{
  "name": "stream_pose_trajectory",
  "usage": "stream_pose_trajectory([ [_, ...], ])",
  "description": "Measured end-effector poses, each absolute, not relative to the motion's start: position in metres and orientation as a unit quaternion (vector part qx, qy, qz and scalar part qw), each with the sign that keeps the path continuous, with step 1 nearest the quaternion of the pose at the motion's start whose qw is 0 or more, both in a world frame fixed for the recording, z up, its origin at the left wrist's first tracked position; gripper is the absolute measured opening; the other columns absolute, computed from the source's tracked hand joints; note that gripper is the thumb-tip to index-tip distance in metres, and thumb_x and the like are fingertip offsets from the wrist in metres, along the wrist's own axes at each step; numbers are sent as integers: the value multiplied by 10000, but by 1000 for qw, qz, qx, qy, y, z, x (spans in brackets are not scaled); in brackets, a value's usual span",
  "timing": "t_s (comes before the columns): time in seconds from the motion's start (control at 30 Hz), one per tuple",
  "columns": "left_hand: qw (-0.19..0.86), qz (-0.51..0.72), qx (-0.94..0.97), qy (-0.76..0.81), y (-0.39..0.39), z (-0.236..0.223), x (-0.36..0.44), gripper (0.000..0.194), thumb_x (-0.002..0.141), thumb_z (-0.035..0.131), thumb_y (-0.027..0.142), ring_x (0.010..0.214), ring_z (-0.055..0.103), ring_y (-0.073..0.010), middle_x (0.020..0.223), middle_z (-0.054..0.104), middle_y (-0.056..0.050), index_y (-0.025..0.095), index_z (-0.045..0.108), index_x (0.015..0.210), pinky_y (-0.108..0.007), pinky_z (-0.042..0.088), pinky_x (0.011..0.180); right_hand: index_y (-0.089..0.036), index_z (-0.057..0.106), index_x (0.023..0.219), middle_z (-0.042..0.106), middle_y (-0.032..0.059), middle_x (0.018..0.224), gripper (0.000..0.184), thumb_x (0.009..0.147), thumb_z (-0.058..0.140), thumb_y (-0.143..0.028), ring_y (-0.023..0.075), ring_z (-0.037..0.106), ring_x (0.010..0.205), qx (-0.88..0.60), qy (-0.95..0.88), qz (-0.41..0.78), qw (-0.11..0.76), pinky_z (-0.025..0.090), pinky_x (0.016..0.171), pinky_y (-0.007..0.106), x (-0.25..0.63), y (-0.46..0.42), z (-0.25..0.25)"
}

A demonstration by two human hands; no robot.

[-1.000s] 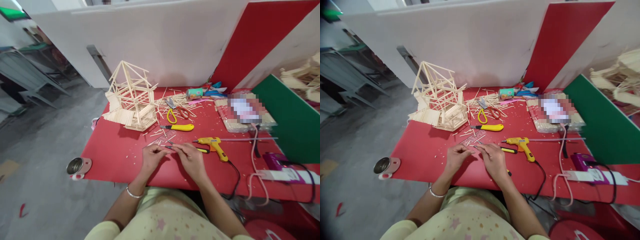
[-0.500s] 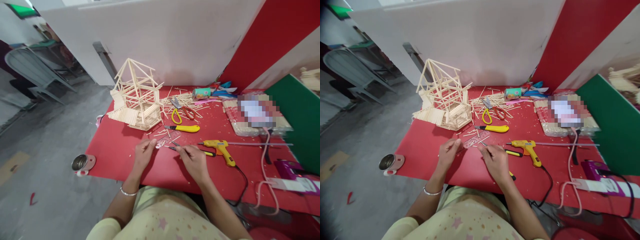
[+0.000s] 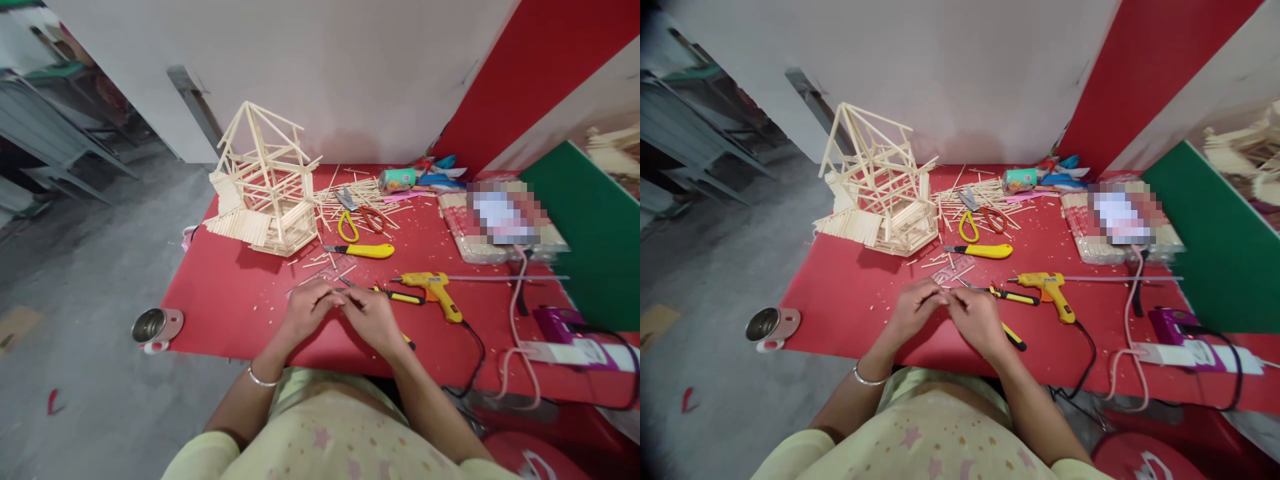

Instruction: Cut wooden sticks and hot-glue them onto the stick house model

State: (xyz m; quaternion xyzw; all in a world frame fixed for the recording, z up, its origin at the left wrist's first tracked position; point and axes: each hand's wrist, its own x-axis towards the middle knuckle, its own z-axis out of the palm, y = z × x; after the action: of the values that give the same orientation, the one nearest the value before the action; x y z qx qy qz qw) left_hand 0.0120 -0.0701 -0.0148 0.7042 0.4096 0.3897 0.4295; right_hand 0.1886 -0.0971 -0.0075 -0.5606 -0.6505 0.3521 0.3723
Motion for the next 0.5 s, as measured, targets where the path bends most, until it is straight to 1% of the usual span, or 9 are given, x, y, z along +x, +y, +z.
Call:
stream_pose_trajectory([
  [0.07, 451, 401, 689, 402, -70, -16, 14, 343, 948, 613, 401, 658, 617, -146, 677, 672, -42, 175, 730, 719, -292, 513, 713, -183, 718, 739, 671, -9, 653, 345, 952, 603, -428, 129, 590, 614, -551, -630, 403, 369, 415, 582, 232, 191, -98, -7],
  [0.1, 483, 419, 652, 407, -70, -18, 14, 356, 950, 609, 416, 608, 615, -138, 650, 670, -37, 170, 725, 720, -283, 513, 667, -181, 719, 749, 673, -8, 659, 357, 954, 597, -447, 130, 595, 613, -544, -616, 428, 376, 426, 576, 230, 192, -98, -6],
  [0.17, 571, 464, 530, 422, -67, -21, 14, 313, 921, 645, 448, 574, 650, -146, 687, 713, -45, 165, 740, 830, -274, 519, 595, -185, 732, 828, 694, -3, 702, 349, 966, 574, -464, 134, 617, 624, -536, -585, 455, 404, 458, 585, 231, 197, -98, -4],
  [0.2, 614, 485, 458, 422, -65, -22, 14, 293, 896, 680, 449, 616, 690, -165, 754, 748, -61, 164, 744, 918, -279, 537, 597, -191, 738, 883, 707, 1, 735, 329, 972, 568, -458, 137, 632, 641, -538, -575, 450, 422, 479, 604, 236, 199, -98, -3],
  [0.27, 684, 512, 341, 393, -61, -22, 12, 346, 840, 758, 391, 865, 757, -225, 1000, 787, -106, 174, 720, 1107, -322, 592, 738, -210, 743, 966, 735, 12, 818, 270, 974, 579, -425, 149, 663, 709, -547, -577, 406, 451, 516, 683, 258, 201, -97, -1],
  [0.33, 740, 509, 276, 343, -57, -18, 11, 429, 829, 776, 314, 1162, 692, -260, 1239, 734, -130, 193, 675, 1228, -380, 557, 962, -230, 750, 993, 751, 24, 894, 210, 968, 603, -376, 166, 682, 808, -545, -610, 338, 466, 529, 789, 290, 198, -96, -1],
  [0.37, 764, 499, 255, 319, -56, -16, 11, 438, 850, 755, 317, 1258, 638, -265, 1318, 697, -132, 201, 658, 1261, -395, 520, 1032, -238, 755, 997, 754, 31, 925, 187, 964, 614, -355, 175, 683, 852, -538, -632, 306, 466, 527, 828, 306, 195, -96, -2],
  [0.43, 801, 473, 223, 290, -56, -12, 12, 436, 914, 671, 419, 1347, 567, -270, 1402, 642, -137, 205, 640, 1293, -402, 481, 1082, -253, 763, 999, 756, 38, 954, 153, 950, 642, -331, 190, 677, 898, -524, -671, 253, 459, 522, 857, 328, 186, -95, -4],
  [0.5, 818, 453, 207, 287, -56, -8, 15, 508, 956, 547, 563, 1352, 560, -272, 1423, 622, -145, 197, 639, 1296, -389, 489, 1067, -266, 762, 1032, 755, 45, 990, 146, 936, 663, -316, 206, 669, 933, -521, -699, 214, 441, 517, 874, 347, 176, -95, -7],
])
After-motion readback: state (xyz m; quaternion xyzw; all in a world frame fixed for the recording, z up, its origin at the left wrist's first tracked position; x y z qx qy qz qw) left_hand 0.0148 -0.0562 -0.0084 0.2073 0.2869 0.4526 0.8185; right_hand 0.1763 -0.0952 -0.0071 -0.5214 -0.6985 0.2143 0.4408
